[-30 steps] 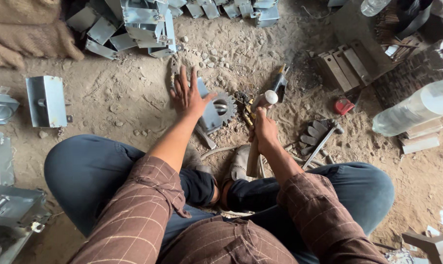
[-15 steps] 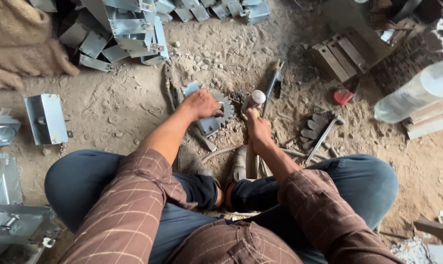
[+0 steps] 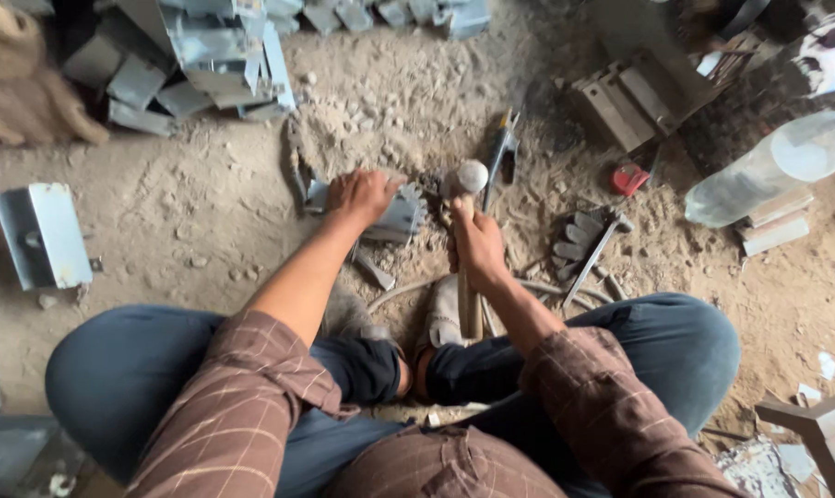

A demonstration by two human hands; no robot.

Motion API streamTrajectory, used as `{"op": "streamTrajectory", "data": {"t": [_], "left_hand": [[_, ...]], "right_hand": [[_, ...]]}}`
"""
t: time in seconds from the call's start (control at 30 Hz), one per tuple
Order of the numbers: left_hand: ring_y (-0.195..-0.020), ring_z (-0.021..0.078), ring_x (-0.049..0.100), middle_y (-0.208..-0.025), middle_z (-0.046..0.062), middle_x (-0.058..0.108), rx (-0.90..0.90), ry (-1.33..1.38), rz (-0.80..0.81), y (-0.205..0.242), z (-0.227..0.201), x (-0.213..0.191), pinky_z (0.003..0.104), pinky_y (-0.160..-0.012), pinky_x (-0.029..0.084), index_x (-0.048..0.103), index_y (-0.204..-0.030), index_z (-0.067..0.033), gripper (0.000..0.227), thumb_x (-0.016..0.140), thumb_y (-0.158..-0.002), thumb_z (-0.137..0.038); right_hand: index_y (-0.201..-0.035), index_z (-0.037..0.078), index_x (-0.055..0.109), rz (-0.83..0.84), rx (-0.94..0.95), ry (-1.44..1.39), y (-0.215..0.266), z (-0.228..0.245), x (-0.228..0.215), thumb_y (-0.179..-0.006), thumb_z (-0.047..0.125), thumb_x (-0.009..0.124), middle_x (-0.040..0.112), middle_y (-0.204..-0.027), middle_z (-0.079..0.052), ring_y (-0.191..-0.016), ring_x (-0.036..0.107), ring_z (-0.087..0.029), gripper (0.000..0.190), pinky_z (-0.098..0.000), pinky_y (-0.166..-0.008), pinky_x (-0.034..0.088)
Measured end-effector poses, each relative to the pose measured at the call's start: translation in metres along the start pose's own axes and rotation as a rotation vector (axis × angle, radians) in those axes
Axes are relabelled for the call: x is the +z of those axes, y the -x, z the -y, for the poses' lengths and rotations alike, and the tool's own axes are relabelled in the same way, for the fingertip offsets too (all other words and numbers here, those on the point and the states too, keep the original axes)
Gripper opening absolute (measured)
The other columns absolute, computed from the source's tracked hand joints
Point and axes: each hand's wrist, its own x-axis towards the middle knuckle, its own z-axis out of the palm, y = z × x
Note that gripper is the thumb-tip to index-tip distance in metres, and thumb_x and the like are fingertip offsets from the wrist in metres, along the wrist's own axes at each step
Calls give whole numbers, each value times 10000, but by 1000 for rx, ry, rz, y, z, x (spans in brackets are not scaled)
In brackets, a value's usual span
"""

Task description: The person sits on the ground and assembles metal boxes by placing a gear inside, inserting a metal rod, and hammering it into place. They repeat this process for multiple units, occasionally inspecting the finished assembly before moving to the next one.

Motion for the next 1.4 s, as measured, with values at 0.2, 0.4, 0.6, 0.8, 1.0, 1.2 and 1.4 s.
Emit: {"op": "streamTrajectory", "data": {"t": [0.2,0.4,0.6,0.8,1.0,1.2,1.4], "left_hand": [[-427,139,389,-530,-22,491,2,-38,-142,15,-11,2,361,-421,336,560,-768,-221,446,405,-1064,-516],[-519,138,445,-658,1,576,-148,-171,-81,14,-6,17,335,-504,365,580,-712,-186,545,388,-1092,-526],[-472,134,402,-582,-15,531,-105,-56,-142,13,-7,20,341,-495,333,572,-679,-199,566,386,-1101,-527],[-451,140,387,-564,-23,519,-39,26,-224,14,-4,26,358,-454,339,565,-691,-208,532,363,-1089,-496],[-529,160,466,-633,13,589,-75,-146,-169,9,-12,23,362,-554,395,604,-715,-189,549,374,-1058,-550],[-564,156,512,-676,21,614,-229,-20,0,11,-18,13,358,-576,443,643,-759,-186,572,362,-1068,-577],[-531,156,505,-650,13,604,-192,-35,-16,18,-15,19,368,-510,438,652,-746,-173,549,327,-1125,-400]], "right_hand": [[-784,82,500,106,-165,15,19,25,2,-1070,427,475,520,-560,-5,-399,482,-110,449,-286,-350,407],[-790,85,505,154,-120,62,38,1,14,-1070,409,464,503,-537,-4,-377,460,-116,430,-296,-336,380],[-796,72,532,138,-126,252,30,-21,18,-1066,413,489,509,-529,-4,-382,480,-110,437,-295,-343,395],[-784,73,532,147,-134,200,20,-23,16,-1082,420,440,517,-533,-1,-369,480,-119,466,-299,-331,404],[-752,48,499,181,-171,179,10,-17,17,-1107,451,415,501,-539,-29,-377,473,-122,543,-305,-345,386],[-804,93,550,181,-101,262,2,-18,16,-1070,469,370,546,-575,1,-384,483,-107,495,-317,-321,441],[-774,75,525,193,-196,199,-3,-17,16,-1092,467,346,518,-537,-18,-361,478,-121,536,-303,-311,416]]}}
